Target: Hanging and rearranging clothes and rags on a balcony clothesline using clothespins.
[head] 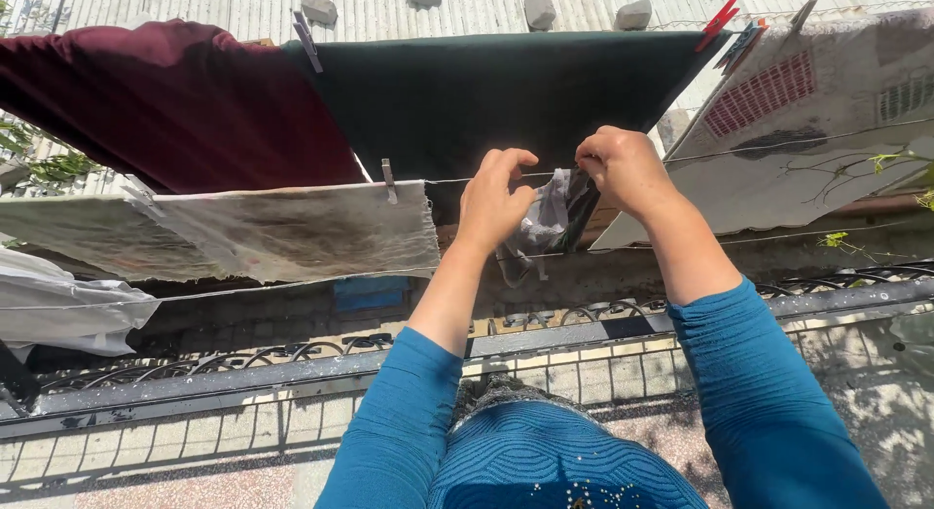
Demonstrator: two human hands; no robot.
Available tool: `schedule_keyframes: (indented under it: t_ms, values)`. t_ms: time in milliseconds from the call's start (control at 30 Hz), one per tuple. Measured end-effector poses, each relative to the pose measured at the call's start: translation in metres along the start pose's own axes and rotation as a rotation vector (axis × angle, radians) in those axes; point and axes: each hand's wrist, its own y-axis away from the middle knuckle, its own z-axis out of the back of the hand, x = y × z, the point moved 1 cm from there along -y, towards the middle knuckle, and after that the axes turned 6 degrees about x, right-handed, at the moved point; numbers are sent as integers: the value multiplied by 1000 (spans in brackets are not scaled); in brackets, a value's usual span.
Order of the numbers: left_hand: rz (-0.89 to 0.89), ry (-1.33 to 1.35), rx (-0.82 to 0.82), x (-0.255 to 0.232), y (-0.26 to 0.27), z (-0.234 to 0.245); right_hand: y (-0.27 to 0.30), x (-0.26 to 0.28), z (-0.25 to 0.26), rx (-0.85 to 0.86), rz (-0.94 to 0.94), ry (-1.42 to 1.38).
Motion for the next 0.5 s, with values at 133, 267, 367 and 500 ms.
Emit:
schedule_keyframes:
  t_ms: [133,267,367,500]
  values:
    - [-28,452,-39,39,10,16,-2,70,22,-164,139,201]
    - [48,1120,-16,42,24,41,-3,136,-2,-176,411,1]
    - [18,1201,-38,25,34,70,-11,155,-34,0,357,-251]
    - [-19,1105,13,24,49,93,-23,132,-72,135,193,-659]
